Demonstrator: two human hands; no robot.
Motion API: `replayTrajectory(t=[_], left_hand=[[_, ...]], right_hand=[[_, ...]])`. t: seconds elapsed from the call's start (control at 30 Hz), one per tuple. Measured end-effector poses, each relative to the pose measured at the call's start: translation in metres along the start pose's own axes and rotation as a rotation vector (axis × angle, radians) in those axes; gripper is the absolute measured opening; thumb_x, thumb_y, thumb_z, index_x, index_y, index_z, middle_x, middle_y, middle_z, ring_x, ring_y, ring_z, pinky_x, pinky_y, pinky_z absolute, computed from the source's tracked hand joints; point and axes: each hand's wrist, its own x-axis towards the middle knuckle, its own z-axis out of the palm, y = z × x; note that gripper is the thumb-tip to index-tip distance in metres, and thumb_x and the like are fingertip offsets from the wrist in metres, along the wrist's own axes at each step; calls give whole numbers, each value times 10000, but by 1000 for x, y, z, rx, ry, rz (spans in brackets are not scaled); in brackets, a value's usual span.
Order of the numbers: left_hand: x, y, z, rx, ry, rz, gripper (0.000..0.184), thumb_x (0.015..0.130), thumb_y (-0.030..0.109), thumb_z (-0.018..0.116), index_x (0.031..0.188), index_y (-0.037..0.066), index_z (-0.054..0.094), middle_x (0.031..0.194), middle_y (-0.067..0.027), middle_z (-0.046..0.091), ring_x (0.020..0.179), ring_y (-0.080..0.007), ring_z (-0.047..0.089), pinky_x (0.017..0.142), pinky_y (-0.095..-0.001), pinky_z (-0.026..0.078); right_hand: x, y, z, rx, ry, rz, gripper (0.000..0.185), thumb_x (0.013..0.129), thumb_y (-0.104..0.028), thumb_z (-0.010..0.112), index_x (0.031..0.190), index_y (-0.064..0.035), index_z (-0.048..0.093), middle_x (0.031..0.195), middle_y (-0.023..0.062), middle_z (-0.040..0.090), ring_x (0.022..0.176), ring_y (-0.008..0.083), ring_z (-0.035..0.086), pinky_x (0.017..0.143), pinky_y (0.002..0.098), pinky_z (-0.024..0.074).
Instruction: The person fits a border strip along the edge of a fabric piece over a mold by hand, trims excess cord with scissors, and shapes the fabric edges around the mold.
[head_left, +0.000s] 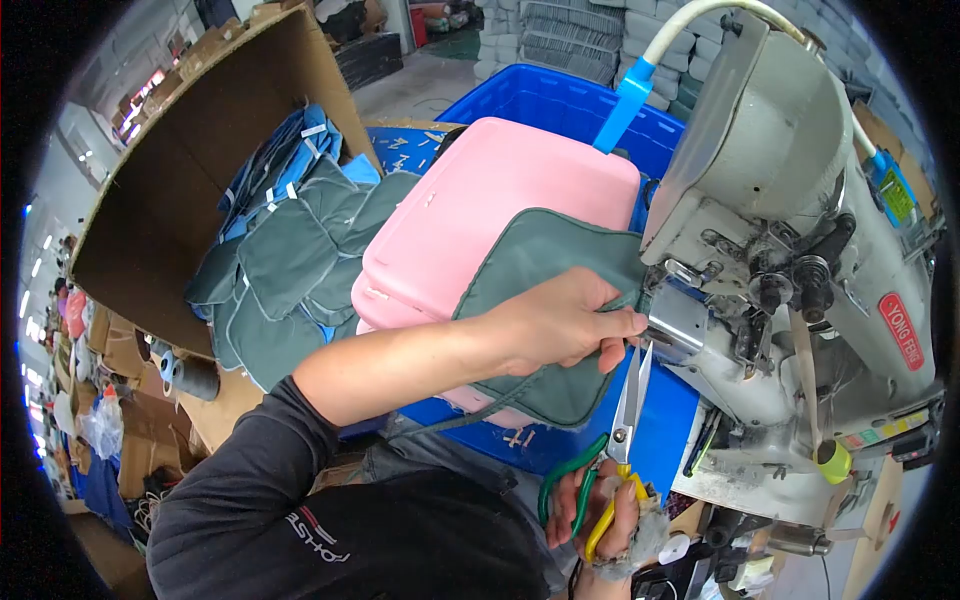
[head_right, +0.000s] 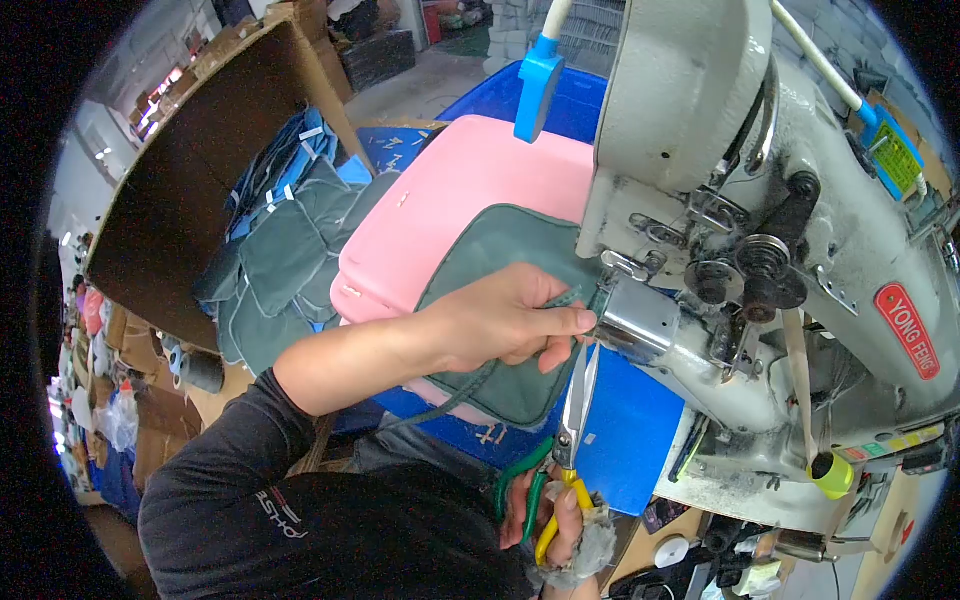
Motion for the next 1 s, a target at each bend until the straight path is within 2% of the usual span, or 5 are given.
replayTrajectory(t=[0.47,0.77,0.87,0.97,1.0], left_hand=[[3,-7,-3,-27,-44,-4,289,1035,284,586,892,40,642,627,6,550,484,-27,375,424,-225,221],[3,-11,0,-3,-25,46,277,1028,277,593,859,62,634,618,21,543,489,-27,366,432,-231,224],[1,-10,1,137,1,83,280,1021,275,601,842,61,627,618,26,546,515,-36,402,458,-239,277],[6,-22,0,279,18,233,290,1022,275,597,843,50,632,609,34,543,553,-50,457,508,-240,334],[5,-19,0,287,6,196,270,1011,267,613,861,42,631,625,27,553,575,-53,474,530,-243,355]], right_hand=[[1,-6,10,6,57,43,687,942,-711,456,1068,-37,494,665,102,487,439,192,478,365,344,483],[1,-5,14,136,85,85,741,929,-755,413,1050,-28,495,651,90,488,434,193,477,354,341,461],[5,-13,23,217,89,111,748,931,-764,388,1040,-32,502,648,85,487,422,191,467,349,339,457],[18,-19,24,329,88,113,741,937,-763,367,1025,-41,510,644,80,483,410,191,457,342,338,447],[21,-19,23,371,88,109,738,938,-762,360,1019,-44,512,642,79,482,406,192,454,339,338,443]])
